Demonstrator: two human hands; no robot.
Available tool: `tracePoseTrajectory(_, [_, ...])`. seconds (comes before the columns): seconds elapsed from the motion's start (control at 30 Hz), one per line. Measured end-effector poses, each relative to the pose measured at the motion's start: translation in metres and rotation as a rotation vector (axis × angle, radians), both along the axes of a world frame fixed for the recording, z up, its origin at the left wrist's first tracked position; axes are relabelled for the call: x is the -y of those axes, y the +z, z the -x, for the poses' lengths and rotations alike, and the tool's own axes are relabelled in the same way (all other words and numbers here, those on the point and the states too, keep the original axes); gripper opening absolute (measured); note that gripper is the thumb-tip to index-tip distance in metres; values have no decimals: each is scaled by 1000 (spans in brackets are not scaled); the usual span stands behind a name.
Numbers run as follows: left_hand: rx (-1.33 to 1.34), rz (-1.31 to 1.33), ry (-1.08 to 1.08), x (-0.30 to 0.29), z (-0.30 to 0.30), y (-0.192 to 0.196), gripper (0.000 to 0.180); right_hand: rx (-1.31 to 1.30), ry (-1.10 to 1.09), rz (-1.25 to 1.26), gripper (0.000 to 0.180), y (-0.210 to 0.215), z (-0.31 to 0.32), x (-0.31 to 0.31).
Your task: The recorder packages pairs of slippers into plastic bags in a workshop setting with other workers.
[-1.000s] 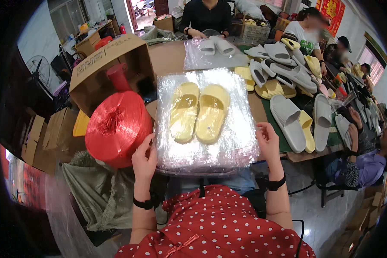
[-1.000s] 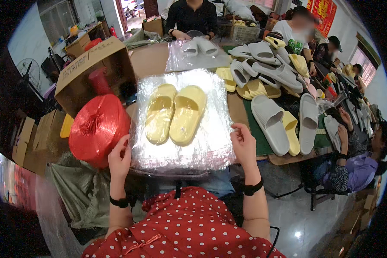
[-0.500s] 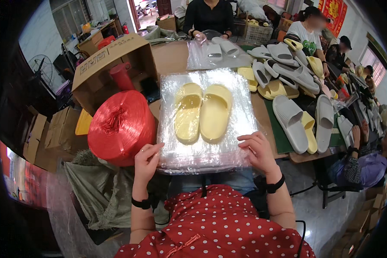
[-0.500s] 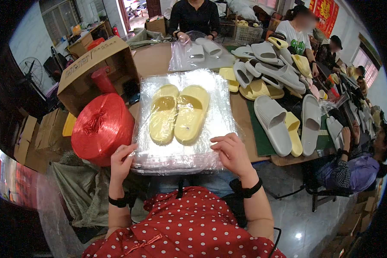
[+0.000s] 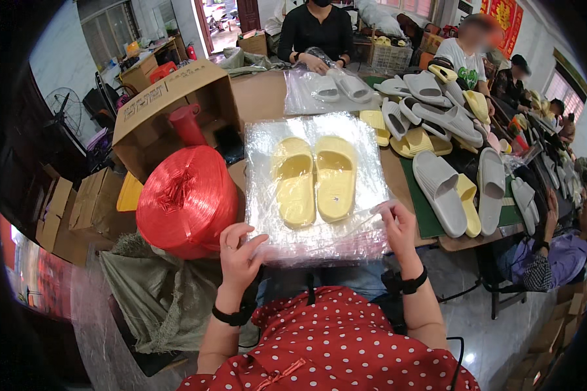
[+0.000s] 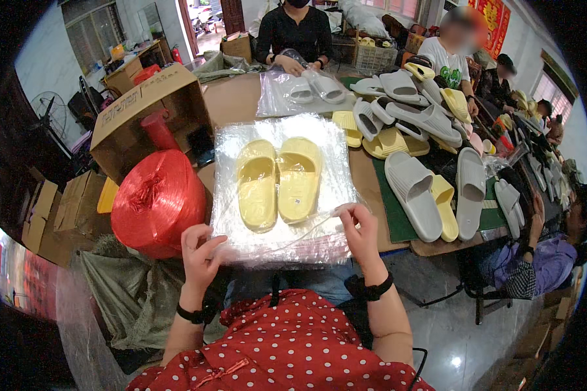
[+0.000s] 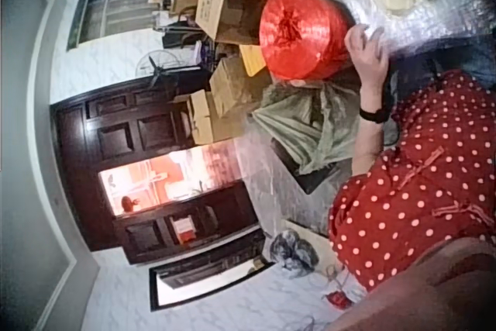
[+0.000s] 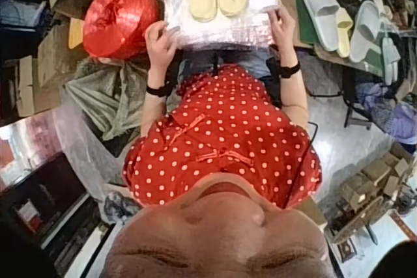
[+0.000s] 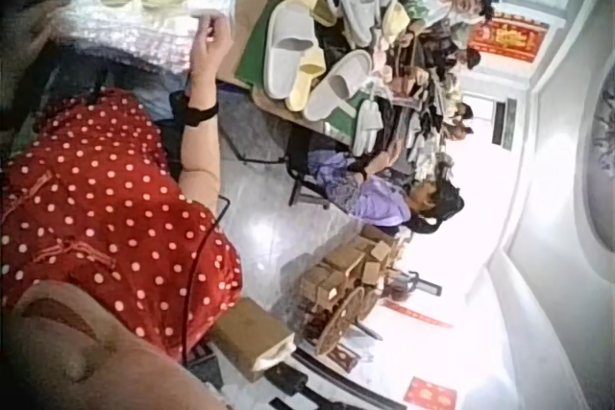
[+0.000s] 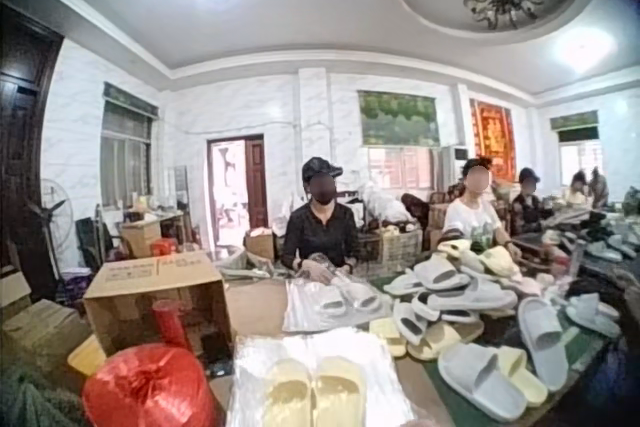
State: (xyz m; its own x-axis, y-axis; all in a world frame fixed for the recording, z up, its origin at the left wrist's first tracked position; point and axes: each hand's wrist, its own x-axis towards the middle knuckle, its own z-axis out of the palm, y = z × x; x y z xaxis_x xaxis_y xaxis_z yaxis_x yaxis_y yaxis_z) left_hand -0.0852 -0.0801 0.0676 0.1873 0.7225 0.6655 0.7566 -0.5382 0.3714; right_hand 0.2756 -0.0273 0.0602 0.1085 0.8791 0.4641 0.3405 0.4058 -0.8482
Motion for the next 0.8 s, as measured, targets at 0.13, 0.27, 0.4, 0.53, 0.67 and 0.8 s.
tracePoseTrajectory(0.13, [176, -64, -106, -19, -14, 16, 10, -50, -52, 36, 14, 9, -1, -4])
tracePoseTrajectory(0.27, [620, 267, -165, -41, -26, 5, 17, -140, -105, 64, 17, 8, -1, -13])
tracePoseTrajectory(0.4, [825, 516, -73, -62, -32, -10, 32, -103, -157, 86, 18, -2, 0, -23])
tracePoseTrajectory(0.53, [695, 611, 105, -78, -35, -22, 42, 80, -273, 164, 16, -18, 1, -31])
tracePoseTrajectory(0.67, [524, 615, 168, -80, -36, -16, 40, 401, -408, 306, 24, 12, 20, -17])
tracePoseTrajectory(0.8, [444, 608, 239, -85, -27, -32, 40, 601, -304, -387, 39, 39, 56, 3])
